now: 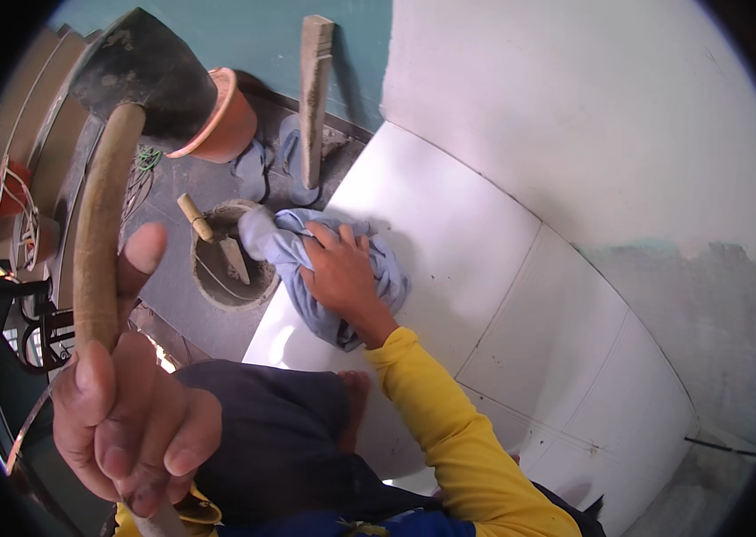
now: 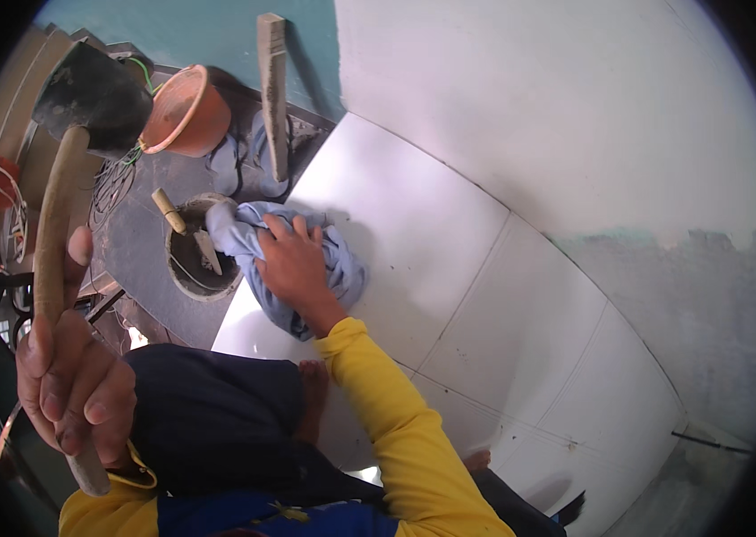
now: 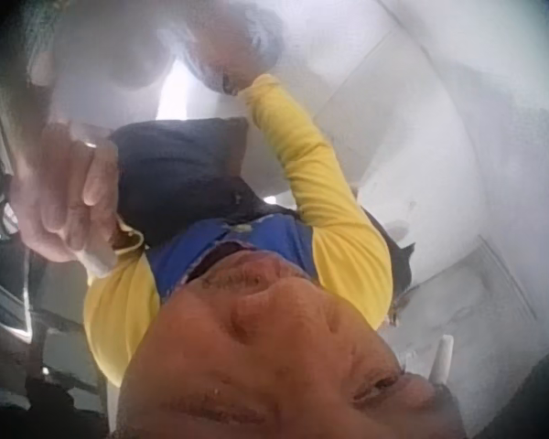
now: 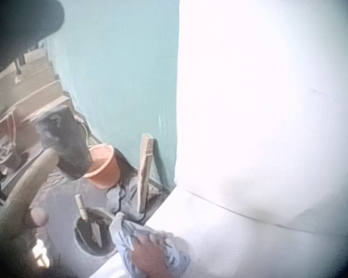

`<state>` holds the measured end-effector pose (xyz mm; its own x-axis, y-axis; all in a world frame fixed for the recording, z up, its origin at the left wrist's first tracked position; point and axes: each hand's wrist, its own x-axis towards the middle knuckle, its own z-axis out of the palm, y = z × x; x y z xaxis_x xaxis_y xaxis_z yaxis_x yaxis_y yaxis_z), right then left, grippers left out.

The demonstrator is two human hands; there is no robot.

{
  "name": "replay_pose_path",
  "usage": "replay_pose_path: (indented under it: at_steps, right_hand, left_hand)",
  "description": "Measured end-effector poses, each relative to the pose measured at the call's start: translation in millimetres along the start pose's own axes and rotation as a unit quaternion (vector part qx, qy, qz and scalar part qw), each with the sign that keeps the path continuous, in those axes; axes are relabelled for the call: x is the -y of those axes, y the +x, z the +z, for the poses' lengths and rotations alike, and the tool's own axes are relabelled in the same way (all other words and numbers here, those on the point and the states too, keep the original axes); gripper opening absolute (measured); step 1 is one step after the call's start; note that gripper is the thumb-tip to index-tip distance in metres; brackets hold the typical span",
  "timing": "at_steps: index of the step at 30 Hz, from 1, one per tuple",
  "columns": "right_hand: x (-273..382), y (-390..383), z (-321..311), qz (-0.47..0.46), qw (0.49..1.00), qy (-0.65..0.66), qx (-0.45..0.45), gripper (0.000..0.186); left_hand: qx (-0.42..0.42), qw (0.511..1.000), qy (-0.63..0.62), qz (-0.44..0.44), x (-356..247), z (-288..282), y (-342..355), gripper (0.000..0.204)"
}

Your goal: The person applies cement to the back of a white tile using a trowel, places the tile onto a tiled floor, and taps it into place with a rubber mallet. The person then wipes the tile surface with a cloth.

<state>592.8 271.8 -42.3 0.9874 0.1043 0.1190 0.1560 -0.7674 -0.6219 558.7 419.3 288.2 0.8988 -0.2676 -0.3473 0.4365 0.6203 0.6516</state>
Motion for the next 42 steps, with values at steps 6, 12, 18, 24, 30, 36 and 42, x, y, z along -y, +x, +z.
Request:
replay_pose_path:
  at_steps: [6, 12, 18, 24, 30, 36, 42]
  right_hand:
    - [-81.7, -121.9, -132.7, 0.175, 0.972, 0.054, -0.147, 0.058]
    - [-220.9, -323.0, -272.8, 0.529, 0.818, 0.063, -0.216, 0.051]
    - [-266.0, -357.8, -180.0, 0.551, 0.774, -0.277, -0.144, 0.075]
    - [-106.1, -153.4, -22.9, 0.357, 0.898, -0.229, -0.115, 0.059]
    - [-16.0, -55.4, -38.8, 0.061, 0.996, -0.028, -0.056, 0.042]
    - [-86.0, -175.7, -181.8, 0.195, 0.95, -0.244, -0.007, 0.066]
    - [-169.0, -231.6, -146.5, 0.212, 0.928, -0.301, -0.051, 0.061]
  left_hand:
    - [0.043, 0.999, 0.016, -0.018, 5.2, 2.4, -5.7, 0.072]
    - [0.03, 0.998, 0.063, 0.002, 8.3, -1.2, -9.6, 0.07]
    - [0.047, 0.996, 0.08, -0.001, 3.7, -5.8, -4.2, 0.068]
    - [0.058, 0.997, 0.054, 0.008, 0.6, -11.9, 2.6, 0.068]
    - [0.057, 0.997, 0.035, -0.025, 2.0, -9.8, 4.5, 0.068]
    - [0.05, 0.998, 0.021, -0.036, 7.8, -8.7, 5.6, 0.068]
    - [0.07, 0.997, 0.024, -0.027, 14.0, -2.4, 4.9, 0.067]
